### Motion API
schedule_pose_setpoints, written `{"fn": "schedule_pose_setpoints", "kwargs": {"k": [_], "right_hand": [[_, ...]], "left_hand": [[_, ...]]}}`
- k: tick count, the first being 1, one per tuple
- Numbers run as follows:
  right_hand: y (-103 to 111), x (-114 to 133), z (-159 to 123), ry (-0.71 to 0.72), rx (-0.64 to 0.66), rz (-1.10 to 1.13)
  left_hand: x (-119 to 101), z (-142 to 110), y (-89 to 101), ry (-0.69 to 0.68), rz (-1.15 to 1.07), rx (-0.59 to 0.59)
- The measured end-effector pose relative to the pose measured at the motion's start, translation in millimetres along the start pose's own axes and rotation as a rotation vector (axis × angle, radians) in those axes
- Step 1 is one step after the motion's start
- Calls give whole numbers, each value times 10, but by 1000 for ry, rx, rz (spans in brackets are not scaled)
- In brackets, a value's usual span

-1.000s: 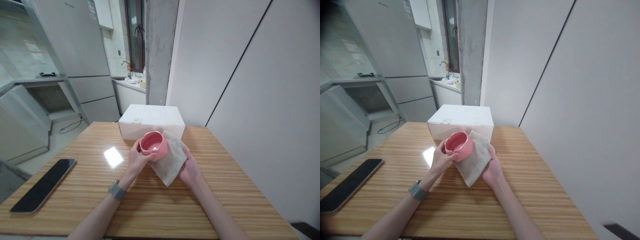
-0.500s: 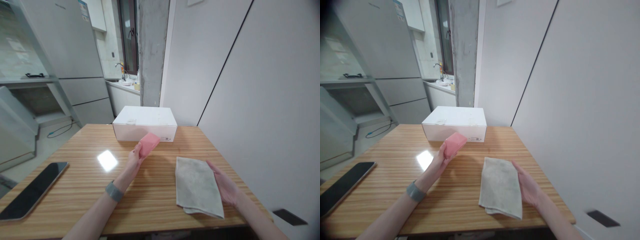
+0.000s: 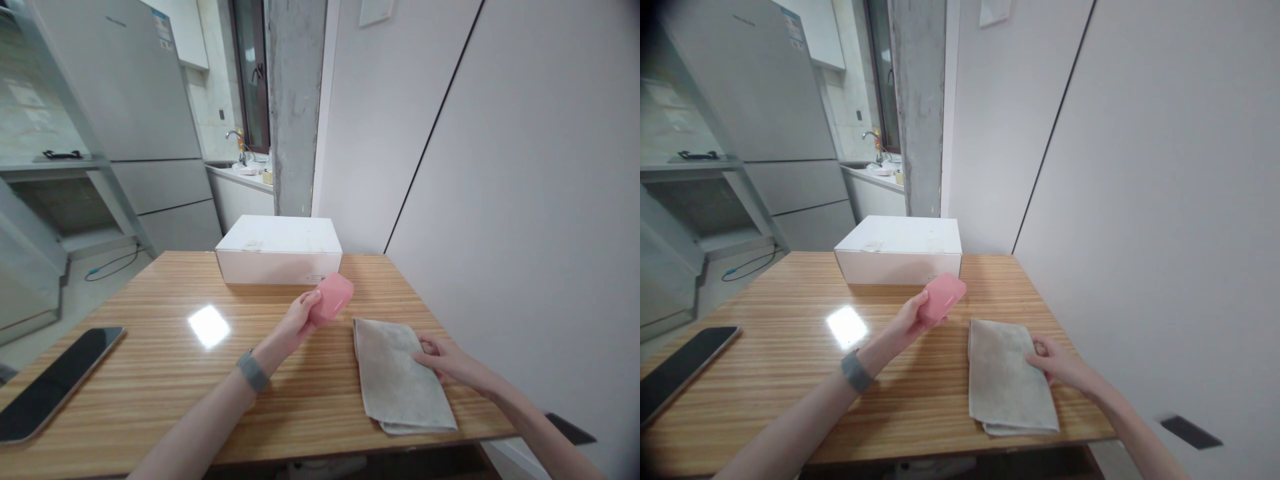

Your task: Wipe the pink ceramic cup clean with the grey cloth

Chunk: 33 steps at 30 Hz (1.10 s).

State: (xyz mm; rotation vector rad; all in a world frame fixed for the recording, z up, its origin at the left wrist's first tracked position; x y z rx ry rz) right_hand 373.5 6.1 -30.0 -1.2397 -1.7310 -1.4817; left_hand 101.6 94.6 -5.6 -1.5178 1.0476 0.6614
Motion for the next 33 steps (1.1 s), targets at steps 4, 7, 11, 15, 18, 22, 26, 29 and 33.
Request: {"fn": "schedule_pose_setpoints", "kwargs": {"k": [4,7,11,15,18,22,26,29,33], "right_hand": [[54,-109,88,64,10,-136],[135,-123,142,96,-46,-188],[212,-135,176,109,-113,-198],[237,-193,190,103,-126,-187],[265,-223,195,103,-127,-186],[321,-238,194,98,-141,-196],[349,-262,195,92,-153,-201],[362,-275,196,95,-175,-206],[382,-294,176,84,-194,-227]], "left_hand": [[-52,132,-303,-188,82,-86],[-177,117,-575,-488,373,-109],[-81,103,-884,-704,707,-86],[132,243,-981,-690,801,-75],[225,348,-1008,-682,820,-39],[260,438,-1033,-682,790,32],[255,500,-1079,-686,778,71],[276,542,-1145,-679,773,114],[330,583,-1183,-656,764,150]]}}
Point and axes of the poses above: each hand's wrist, its own z-axis towards the middle knuckle, its own y-axis out of the back of the hand, x = y × z, the point moved 10 cm from there along z, towards the middle knuckle, and after that the axes turned 14 degrees about -x, right-handed, at the moved point
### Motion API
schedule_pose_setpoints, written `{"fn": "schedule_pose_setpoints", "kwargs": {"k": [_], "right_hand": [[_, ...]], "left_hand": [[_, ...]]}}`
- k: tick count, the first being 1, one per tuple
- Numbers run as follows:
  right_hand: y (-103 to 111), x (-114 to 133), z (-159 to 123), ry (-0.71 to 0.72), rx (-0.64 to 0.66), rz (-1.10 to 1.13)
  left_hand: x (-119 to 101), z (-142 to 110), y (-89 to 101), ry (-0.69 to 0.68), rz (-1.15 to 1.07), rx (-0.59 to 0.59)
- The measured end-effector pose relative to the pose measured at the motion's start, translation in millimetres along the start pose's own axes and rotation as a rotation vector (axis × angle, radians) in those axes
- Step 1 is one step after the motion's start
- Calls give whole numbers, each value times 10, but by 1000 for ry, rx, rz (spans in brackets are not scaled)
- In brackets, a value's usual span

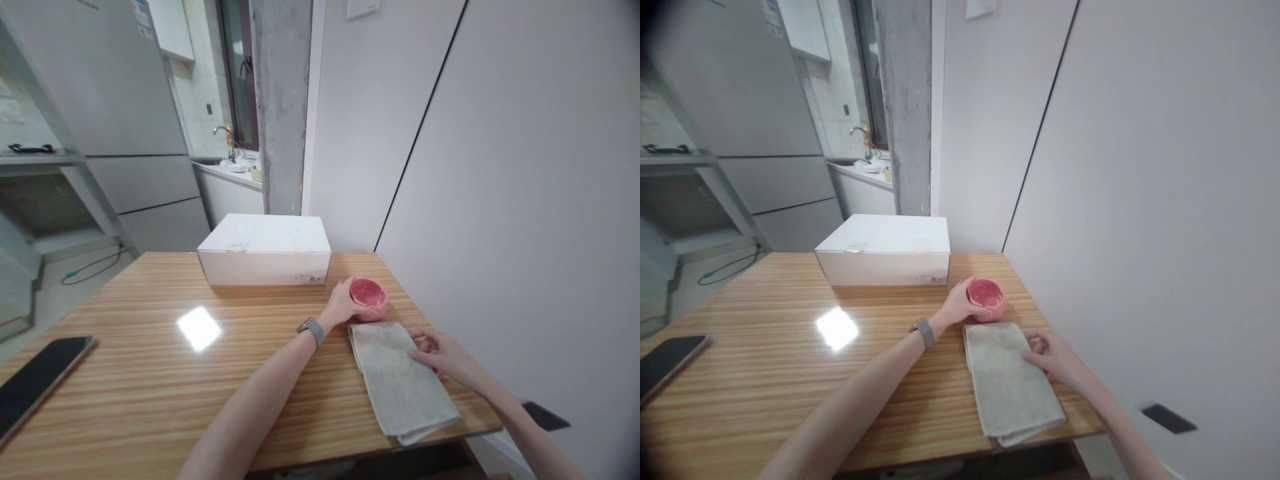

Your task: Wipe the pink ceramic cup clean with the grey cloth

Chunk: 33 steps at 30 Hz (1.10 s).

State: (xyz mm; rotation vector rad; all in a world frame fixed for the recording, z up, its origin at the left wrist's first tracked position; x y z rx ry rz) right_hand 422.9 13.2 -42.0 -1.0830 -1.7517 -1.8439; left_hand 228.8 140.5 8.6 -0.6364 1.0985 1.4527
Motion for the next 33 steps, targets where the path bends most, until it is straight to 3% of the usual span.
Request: {"fn": "schedule_pose_setpoints", "kwargs": {"k": [2,5,7,9,12,14,18,21,25,33], "right_hand": [[70,17,-10,11,-46,-28],[305,151,-53,82,-246,-134],[426,315,-146,138,-394,-197],[414,543,-295,210,-501,-209],[112,994,-604,376,-591,-155],[-284,1298,-807,479,-555,-110],[-1158,1782,-1100,589,-385,-32],[-1574,2042,-1220,658,-346,-56],[-1825,2131,-1214,627,-358,-181],[-1911,2109,-1258,645,-319,-269]], "left_hand": [[7,-26,-7,13,-7,18],[-31,-112,78,40,22,33],[-118,-199,240,34,73,15],[-265,-324,467,-18,132,-5],[-485,-615,817,-114,201,21],[-527,-850,1053,-115,252,32],[-362,-1291,1495,17,438,-18],[-229,-1531,1712,65,645,-38],[-102,-1728,1776,59,873,41],[-92,-1826,1757,8,944,38]]}}
Point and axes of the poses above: each hand's wrist, its own z-axis towards the middle knuckle, its own y-axis out of the back of the hand, x = y × z, the point moved 10 cm from there along z, towards the middle knuckle, and after that the axes turned 14 degrees about -x, right-handed, at the moved point
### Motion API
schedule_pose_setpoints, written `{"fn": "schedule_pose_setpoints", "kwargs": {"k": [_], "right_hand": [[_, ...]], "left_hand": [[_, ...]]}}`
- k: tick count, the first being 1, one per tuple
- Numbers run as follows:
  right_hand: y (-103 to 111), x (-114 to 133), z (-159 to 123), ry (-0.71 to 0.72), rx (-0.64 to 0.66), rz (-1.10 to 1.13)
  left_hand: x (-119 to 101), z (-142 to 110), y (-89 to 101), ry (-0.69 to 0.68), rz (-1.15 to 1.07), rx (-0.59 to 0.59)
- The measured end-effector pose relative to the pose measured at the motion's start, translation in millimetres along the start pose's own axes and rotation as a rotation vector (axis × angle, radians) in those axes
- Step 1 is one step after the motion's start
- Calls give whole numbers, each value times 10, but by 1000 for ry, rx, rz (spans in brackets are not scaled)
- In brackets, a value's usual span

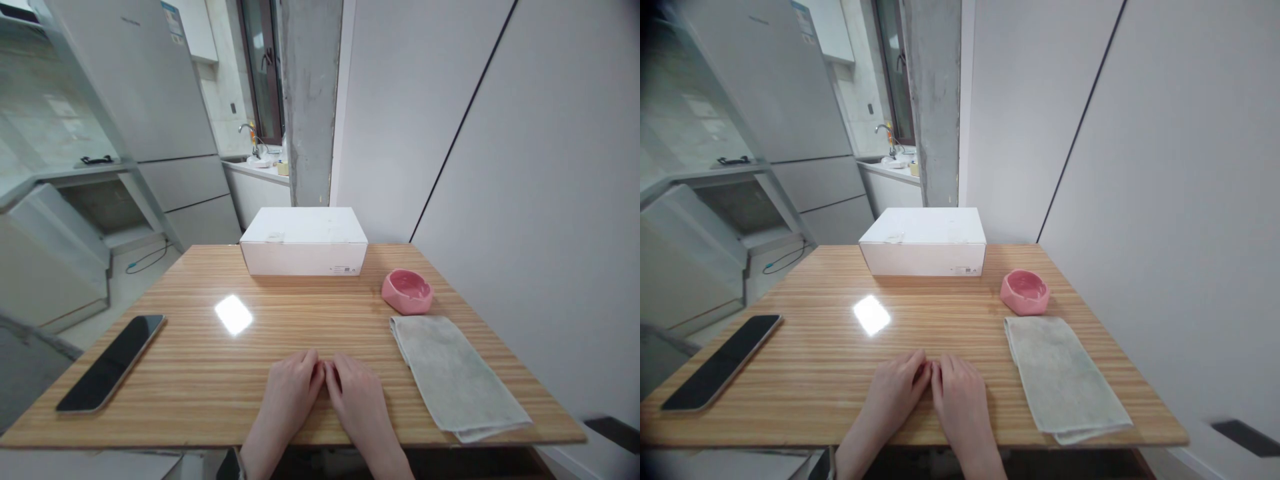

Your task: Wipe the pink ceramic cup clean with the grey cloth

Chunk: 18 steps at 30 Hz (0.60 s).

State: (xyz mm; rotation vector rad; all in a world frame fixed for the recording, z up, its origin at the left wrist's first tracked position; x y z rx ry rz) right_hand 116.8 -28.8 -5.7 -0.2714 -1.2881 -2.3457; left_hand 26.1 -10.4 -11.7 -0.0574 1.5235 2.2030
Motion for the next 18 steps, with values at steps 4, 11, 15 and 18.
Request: {"fn": "schedule_pose_setpoints", "kwargs": {"k": [4,11,15,18], "right_hand": [[-4,5,-20,3,48,5],[-13,-9,-15,-27,65,1],[-9,-4,-19,-17,60,-12],[2,4,-22,-8,60,-11]], "left_hand": [[14,2,11,11,-16,6],[10,-2,48,8,-52,-1],[-14,-9,53,-19,-76,9],[-11,-17,51,-14,-77,9]]}}
Point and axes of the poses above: each hand's wrist, its own z-axis towards the middle knuckle, its own y-axis out of the back of the hand, x = y × z, the point moved 10 cm from there along z, towards the middle knuckle, and after that the axes turned 14 degrees about -x, right-handed, at the moved point
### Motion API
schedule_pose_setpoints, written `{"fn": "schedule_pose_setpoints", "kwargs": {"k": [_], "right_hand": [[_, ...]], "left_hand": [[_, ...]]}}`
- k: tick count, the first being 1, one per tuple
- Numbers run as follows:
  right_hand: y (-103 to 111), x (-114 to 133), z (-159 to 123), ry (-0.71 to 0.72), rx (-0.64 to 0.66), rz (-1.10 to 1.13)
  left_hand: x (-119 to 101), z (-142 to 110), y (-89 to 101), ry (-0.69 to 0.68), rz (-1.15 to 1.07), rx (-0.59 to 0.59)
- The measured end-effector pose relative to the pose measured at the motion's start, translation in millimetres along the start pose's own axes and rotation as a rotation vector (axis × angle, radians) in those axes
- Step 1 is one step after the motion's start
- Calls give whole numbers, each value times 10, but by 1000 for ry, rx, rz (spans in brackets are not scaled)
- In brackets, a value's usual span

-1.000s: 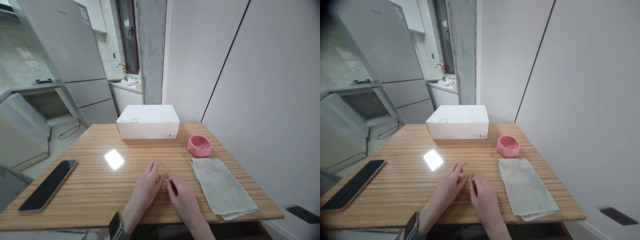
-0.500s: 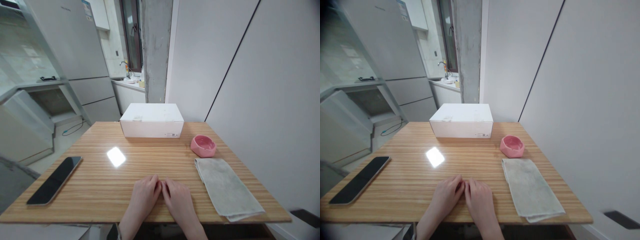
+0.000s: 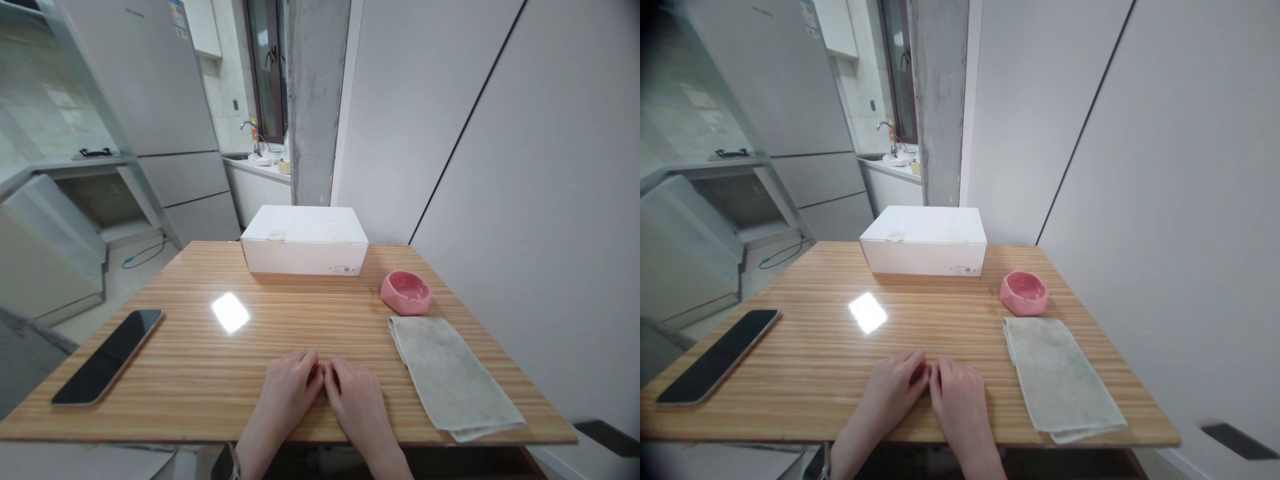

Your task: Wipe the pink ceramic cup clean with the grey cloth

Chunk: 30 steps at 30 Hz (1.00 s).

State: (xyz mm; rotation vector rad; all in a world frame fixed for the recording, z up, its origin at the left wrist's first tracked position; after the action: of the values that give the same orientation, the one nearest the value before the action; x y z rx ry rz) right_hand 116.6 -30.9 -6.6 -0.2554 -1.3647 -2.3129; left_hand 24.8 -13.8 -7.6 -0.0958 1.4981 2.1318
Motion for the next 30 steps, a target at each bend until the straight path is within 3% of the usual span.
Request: {"fn": "schedule_pose_setpoints", "kwargs": {"k": [30], "right_hand": [[-23,32,5,34,2,-42]], "left_hand": [[-26,-17,-29,-31,47,-15]]}}
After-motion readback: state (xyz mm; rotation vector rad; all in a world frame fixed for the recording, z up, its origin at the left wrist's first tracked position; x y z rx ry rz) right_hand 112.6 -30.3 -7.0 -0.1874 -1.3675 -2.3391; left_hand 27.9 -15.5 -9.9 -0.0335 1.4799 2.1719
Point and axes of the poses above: each hand's wrist, its own z-axis towards the middle knuckle, its own y-axis out of the back of the hand, x = y × z, the point moved 10 cm from there along z, towards the middle knuckle, and after that the axes turned 14 degrees about -x, right-handed, at the moved point
